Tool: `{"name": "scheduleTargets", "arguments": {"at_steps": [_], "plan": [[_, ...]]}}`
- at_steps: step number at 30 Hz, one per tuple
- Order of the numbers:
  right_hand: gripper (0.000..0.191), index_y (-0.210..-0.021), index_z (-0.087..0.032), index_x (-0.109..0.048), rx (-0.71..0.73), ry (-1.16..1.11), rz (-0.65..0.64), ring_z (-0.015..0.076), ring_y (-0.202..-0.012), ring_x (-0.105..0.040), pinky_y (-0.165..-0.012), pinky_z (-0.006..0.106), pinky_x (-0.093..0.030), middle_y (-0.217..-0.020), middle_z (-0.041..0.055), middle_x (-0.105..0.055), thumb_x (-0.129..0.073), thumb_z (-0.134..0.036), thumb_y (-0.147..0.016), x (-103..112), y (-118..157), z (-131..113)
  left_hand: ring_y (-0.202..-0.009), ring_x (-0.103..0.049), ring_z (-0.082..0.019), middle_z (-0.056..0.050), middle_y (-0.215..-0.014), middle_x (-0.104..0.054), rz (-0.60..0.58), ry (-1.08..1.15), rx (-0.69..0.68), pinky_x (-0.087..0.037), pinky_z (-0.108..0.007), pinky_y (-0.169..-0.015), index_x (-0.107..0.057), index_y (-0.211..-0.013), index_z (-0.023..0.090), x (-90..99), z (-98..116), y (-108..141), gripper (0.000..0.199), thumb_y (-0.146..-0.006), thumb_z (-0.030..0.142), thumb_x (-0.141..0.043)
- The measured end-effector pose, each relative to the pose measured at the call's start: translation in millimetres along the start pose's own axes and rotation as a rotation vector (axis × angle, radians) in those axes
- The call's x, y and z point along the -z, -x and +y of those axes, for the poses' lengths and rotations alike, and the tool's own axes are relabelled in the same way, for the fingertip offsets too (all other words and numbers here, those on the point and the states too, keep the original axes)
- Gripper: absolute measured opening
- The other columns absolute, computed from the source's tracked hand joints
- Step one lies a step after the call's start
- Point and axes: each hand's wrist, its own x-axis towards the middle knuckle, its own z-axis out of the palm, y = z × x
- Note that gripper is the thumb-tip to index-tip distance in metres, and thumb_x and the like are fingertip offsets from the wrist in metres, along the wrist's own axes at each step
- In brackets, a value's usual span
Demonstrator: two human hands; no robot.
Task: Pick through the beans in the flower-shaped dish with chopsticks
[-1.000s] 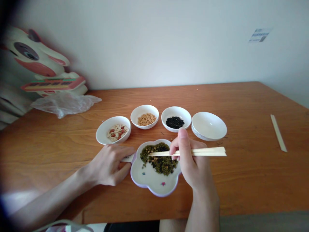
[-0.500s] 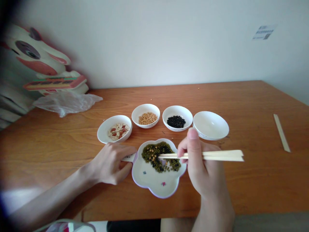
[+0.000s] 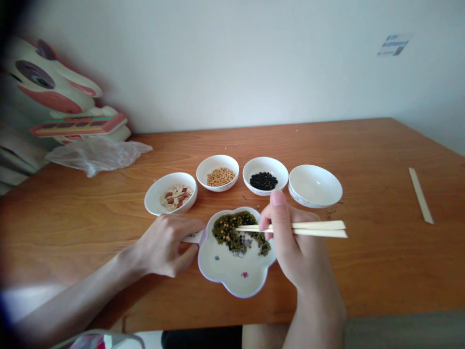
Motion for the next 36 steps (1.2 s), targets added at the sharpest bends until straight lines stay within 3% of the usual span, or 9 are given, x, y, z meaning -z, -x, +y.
{"name": "scheduleTargets", "arguments": {"at_steps": [2,8,13,17,23,28,33,36], "plan": [[0.067,-0.058,-0.022,-0.063,0.019,-0.067,-0.018,0.0115,-0.053,-0.057,-0.056,0.029,-0.042,-0.054,0.0009,-0.061,-0.037,-0.059,-0.107,-3,-2,2,-0.053,-0.041,-0.013,0.002,-0.06,-0.054,0.006,0.003,-0.008,-0.024,-0.031,-0.054,-0.046,-0.071,0.021,-1.8,-1,0,0.008,-0.075,0.019,-0.052],[0.073,-0.051,-0.022,-0.062,0.047,-0.141,0.219,0.0145,-0.055,-0.057,-0.057,0.032,-0.04,-0.049,0.0034,-0.058,-0.034,-0.061,-0.106,6,0,1,-0.055,-0.043,-0.014,0.001,-0.064,-0.055,0.062,0.064,-0.107,-0.028,-0.032,-0.054,-0.047,-0.072,0.021,-17.0,-13,3,0.006,-0.073,0.017,-0.052],[0.067,-0.059,-0.021,-0.065,0.017,-0.057,0.096,0.0119,-0.055,-0.057,-0.057,0.029,-0.042,-0.055,0.0014,-0.061,-0.037,-0.06,-0.106,-2,-2,2,-0.061,-0.049,-0.016,-0.001,-0.071,-0.059,0.094,0.111,-0.143,-0.035,-0.033,-0.059,-0.058,-0.081,0.019,-23.8,-19,6,0.008,-0.077,0.017,-0.052],[0.067,-0.055,-0.021,-0.063,0.069,-0.015,0.044,0.012,-0.053,-0.058,-0.054,0.028,-0.042,-0.053,0.0016,-0.061,-0.04,-0.059,-0.106,-6,-5,7,-0.063,-0.048,-0.017,-0.003,-0.074,-0.058,0.092,0.164,-0.134,-0.035,-0.033,-0.06,-0.062,-0.086,0.017,-23.1,-20,6,0.013,-0.081,0.017,-0.05],[0.069,-0.052,-0.022,-0.064,0.079,0.054,0.281,0.0131,-0.052,-0.056,-0.055,0.031,-0.04,-0.05,0.0025,-0.06,-0.039,-0.058,-0.106,-3,-4,5,-0.068,-0.05,-0.018,-0.005,-0.079,-0.058,0.031,0.279,-0.093,-0.039,-0.032,-0.063,-0.063,-0.087,0.017,-17.4,-18,3,0.018,-0.075,0.017,-0.051],[0.067,-0.053,-0.023,-0.061,-0.002,0.168,0.199,0.013,-0.05,-0.053,-0.054,0.032,-0.038,-0.051,0.0018,-0.057,-0.042,-0.06,-0.105,7,5,-12,-0.069,-0.053,-0.017,-0.005,-0.081,-0.061,-0.053,0.422,-0.064,-0.04,-0.03,-0.064,-0.063,-0.091,0.017,-7.0,-13,3,0.017,-0.08,0.021,-0.051],[0.065,-0.057,-0.025,-0.063,-0.031,0.311,0.246,0.015,-0.054,-0.057,-0.057,0.032,-0.042,-0.055,0.0024,-0.06,-0.037,-0.06,-0.106,25,13,-15,-0.071,-0.058,-0.017,-0.006,-0.084,-0.066,-0.125,0.47,-0.076,-0.043,-0.029,-0.065,-0.065,-0.094,0.016,-1.9,-18,4,0.014,-0.086,0.024,-0.056],[0.06,-0.058,-0.025,-0.061,-0.016,0.312,0.128,0.0135,-0.051,-0.058,-0.052,0.03,-0.042,-0.053,0.0004,-0.059,-0.042,-0.058,-0.105,32,17,-9,-0.077,-0.063,-0.017,-0.006,-0.088,-0.071,-0.121,0.476,-0.067,-0.047,-0.028,-0.071,-0.068,-0.097,0.017,-2.9,-20,3,0.016,-0.095,0.026,-0.055]]}}
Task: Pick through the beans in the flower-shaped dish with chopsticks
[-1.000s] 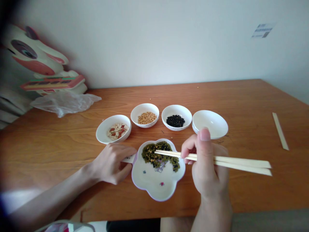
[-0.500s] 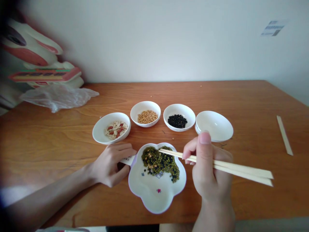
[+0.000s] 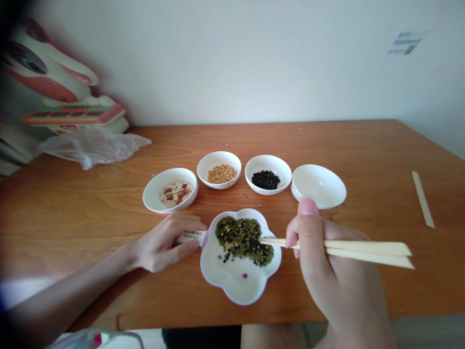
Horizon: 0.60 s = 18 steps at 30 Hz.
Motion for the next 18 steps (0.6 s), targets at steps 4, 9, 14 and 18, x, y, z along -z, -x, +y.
{"name": "scheduleTargets", "arguments": {"at_steps": [4,9,14,18], "plan": [[0.058,-0.059,-0.024,-0.059,0.02,-0.053,-0.123,0.0121,-0.047,-0.056,-0.047,0.028,-0.041,-0.051,-0.0008,-0.057,-0.044,-0.056,-0.105,4,5,2,-0.08,-0.068,-0.015,-0.004,-0.093,-0.075,0.071,-0.004,0.07,-0.049,-0.026,-0.074,-0.071,-0.101,0.018,-5.7,-3,-2,0.021,-0.102,0.029,-0.053],[0.057,-0.065,-0.026,-0.064,-0.023,0.064,0.078,0.0134,-0.053,-0.058,-0.052,0.03,-0.04,-0.057,0.0005,-0.062,-0.041,-0.058,-0.106,4,8,1,-0.06,-0.06,-0.011,-0.001,-0.08,-0.07,0.151,-0.002,0.091,-0.043,-0.023,-0.056,-0.059,-0.106,0.017,-17.9,-9,3,0.017,-0.1,0.033,-0.058],[0.057,-0.059,-0.024,-0.058,-0.034,-0.063,-0.155,0.0124,-0.047,-0.057,-0.046,0.027,-0.043,-0.05,-0.0012,-0.057,-0.046,-0.058,-0.104,0,6,-1,-0.054,-0.056,-0.01,0.002,-0.078,-0.065,0.226,-0.031,0.079,-0.036,-0.023,-0.05,-0.047,-0.108,0.02,-23.4,-15,6,0.024,-0.098,0.036,-0.062],[0.058,-0.058,-0.023,-0.058,-0.002,-0.197,-0.291,0.0122,-0.049,-0.059,-0.047,0.025,-0.045,-0.053,-0.0008,-0.06,-0.044,-0.054,-0.105,-8,3,-12,-0.052,-0.052,-0.01,0.005,-0.071,-0.06,0.205,-0.054,0.088,-0.033,-0.023,-0.048,-0.043,-0.104,0.022,-22.5,-16,4,0.026,-0.098,0.037,-0.062]]}}
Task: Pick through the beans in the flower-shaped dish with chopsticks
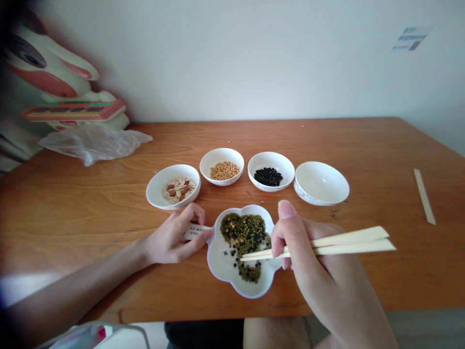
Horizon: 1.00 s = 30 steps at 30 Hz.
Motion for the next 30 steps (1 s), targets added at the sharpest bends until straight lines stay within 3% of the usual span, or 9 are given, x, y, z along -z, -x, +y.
{"name": "scheduleTargets", "arguments": {"at_steps": [5,10,13,19,26,30], "plan": [[0.06,-0.06,-0.022,-0.06,0.026,-0.059,-0.1,0.0116,-0.054,-0.06,-0.053,0.025,-0.046,-0.054,-0.0008,-0.06,-0.041,-0.056,-0.106,-17,-12,-1,-0.05,-0.046,-0.009,0.007,-0.066,-0.055,-0.032,-0.013,-0.003,-0.029,-0.023,-0.049,-0.039,-0.094,0.023,1.2,1,-1,0.025,-0.099,0.037,-0.059],[0.061,-0.06,-0.023,-0.064,0.073,-0.06,0.16,0.0099,-0.056,-0.059,-0.056,0.026,-0.045,-0.057,-0.0009,-0.062,-0.042,-0.055,-0.107,-24,-18,5,-0.053,-0.042,-0.007,0.006,-0.067,-0.054,-0.067,-0.011,-0.058,-0.031,-0.022,-0.052,-0.04,-0.086,0.022,2.3,4,-2,0.024,-0.101,0.032,-0.055],[0.063,-0.059,-0.022,-0.065,0.098,-0.103,0.232,0.0095,-0.056,-0.057,-0.057,0.027,-0.043,-0.056,-0.0007,-0.061,-0.039,-0.054,-0.108,-27,-21,4,-0.053,-0.042,-0.007,0.007,-0.067,-0.053,-0.06,-0.011,-0.055,-0.031,-0.022,-0.052,-0.04,-0.086,0.022,1.9,4,-2,0.024,-0.101,0.032,-0.056],[0.061,-0.059,-0.022,-0.063,0.075,-0.1,0.074,0.0094,-0.056,-0.059,-0.06,0.027,-0.044,-0.056,-0.0009,-0.061,-0.043,-0.054,-0.107,-33,-24,4,-0.052,-0.042,-0.007,0.007,-0.066,-0.053,-0.05,-0.008,-0.051,-0.029,-0.022,-0.051,-0.039,-0.085,0.022,0.0,2,-2,0.026,-0.101,0.031,-0.057],[0.068,-0.05,-0.022,-0.057,0.021,-0.237,0.056,0.0105,-0.047,-0.053,-0.05,0.028,-0.04,-0.046,-0.0001,-0.052,-0.04,-0.056,-0.107,-16,-9,3,-0.052,-0.042,-0.007,0.007,-0.066,-0.054,-0.06,-0.013,-0.05,-0.031,-0.022,-0.052,-0.04,-0.085,0.022,0.8,2,-2,0.025,-0.101,0.031,-0.057],[0.066,-0.056,-0.021,-0.06,-0.042,-0.139,0.059,0.0098,-0.051,-0.056,-0.052,0.027,-0.041,-0.051,-0.0003,-0.058,-0.041,-0.058,-0.106,-22,-10,1,-0.053,-0.042,-0.008,0.007,-0.065,-0.054,-0.066,-0.023,-0.038,-0.031,-0.023,-0.052,-0.038,-0.084,0.023,0.2,1,-2,0.027,-0.101,0.032,-0.057]]}}
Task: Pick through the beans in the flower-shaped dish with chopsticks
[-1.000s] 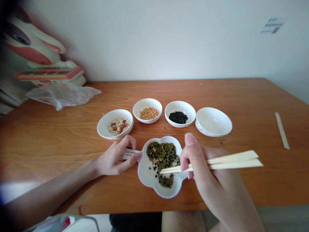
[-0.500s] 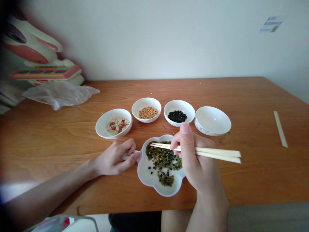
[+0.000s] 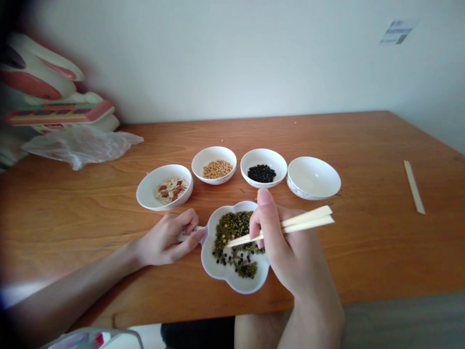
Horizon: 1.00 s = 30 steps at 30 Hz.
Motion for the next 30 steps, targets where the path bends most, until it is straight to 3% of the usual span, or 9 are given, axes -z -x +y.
{"name": "scheduleTargets", "arguments": {"at_steps": [5,7,10,12,19,26,30], "plan": [[0.065,-0.056,-0.021,-0.061,0.088,0.003,0.17,0.0102,-0.055,-0.058,-0.057,0.027,-0.043,-0.054,0.0,-0.06,-0.041,-0.056,-0.107,-4,-2,0,-0.052,-0.041,-0.007,0.007,-0.065,-0.053,0.001,-0.003,0.0,-0.03,-0.023,-0.052,-0.038,-0.084,0.023,-0.4,-2,0,0.027,-0.101,0.032,-0.058],[0.066,-0.054,-0.021,-0.061,0.116,-0.06,0.098,0.0105,-0.055,-0.059,-0.057,0.027,-0.043,-0.054,0.0002,-0.061,-0.04,-0.054,-0.108,-4,-1,-2,-0.052,-0.041,-0.007,0.008,-0.065,-0.052,-0.001,-0.002,0.001,-0.03,-0.023,-0.052,-0.038,-0.084,0.022,-0.3,-2,1,0.027,-0.101,0.032,-0.058],[0.065,-0.055,-0.021,-0.06,0.121,-0.086,-0.112,0.009,-0.053,-0.058,-0.056,0.026,-0.043,-0.054,-0.001,-0.061,-0.04,-0.051,-0.109,-8,-2,-6,-0.053,-0.042,-0.007,0.007,-0.066,-0.054,-0.002,0.004,-0.005,-0.031,-0.023,-0.052,-0.038,-0.084,0.022,-0.1,-1,0,0.027,-0.101,0.031,-0.058],[0.061,-0.058,-0.021,-0.059,0.117,-0.066,-0.154,0.0082,-0.053,-0.058,-0.055,0.025,-0.042,-0.055,-0.0021,-0.061,-0.042,-0.05,-0.109,-11,-3,-6,-0.053,-0.042,-0.007,0.007,-0.067,-0.055,0.001,0.003,-0.007,-0.031,-0.023,-0.052,-0.038,-0.084,0.022,0.0,-1,0,0.027,-0.101,0.031,-0.057],[0.065,-0.055,-0.021,-0.061,0.153,0.006,0.169,0.0098,-0.055,-0.059,-0.057,0.028,-0.043,-0.054,-0.0003,-0.061,-0.041,-0.053,-0.108,-8,-5,1,-0.052,-0.043,-0.008,0.007,-0.066,-0.055,-0.001,-0.004,0.002,-0.031,-0.023,-0.051,-0.038,-0.084,0.023,-0.6,-1,0,0.027,-0.101,0.032,-0.057],[0.062,-0.056,-0.021,-0.059,0.124,-0.024,-0.072,0.0091,-0.052,-0.057,-0.054,0.028,-0.04,-0.053,-0.0015,-0.059,-0.045,-0.053,-0.107,-12,-3,-5,-0.052,-0.044,-0.007,0.006,-0.067,-0.057,0.0,0.0,0.004,-0.032,-0.022,-0.051,-0.038,-0.085,0.023,-0.2,0,0,0.027,-0.102,0.032,-0.057],[0.063,-0.055,-0.02,-0.06,0.118,0.005,0.097,0.0092,-0.053,-0.057,-0.055,0.028,-0.041,-0.053,-0.0008,-0.059,-0.046,-0.055,-0.106,-6,-2,-4,-0.052,-0.044,-0.008,0.006,-0.067,-0.056,-0.009,0.0,0.009,-0.032,-0.023,-0.051,-0.038,-0.084,0.023,0.1,0,0,0.027,-0.102,0.033,-0.056]]}}
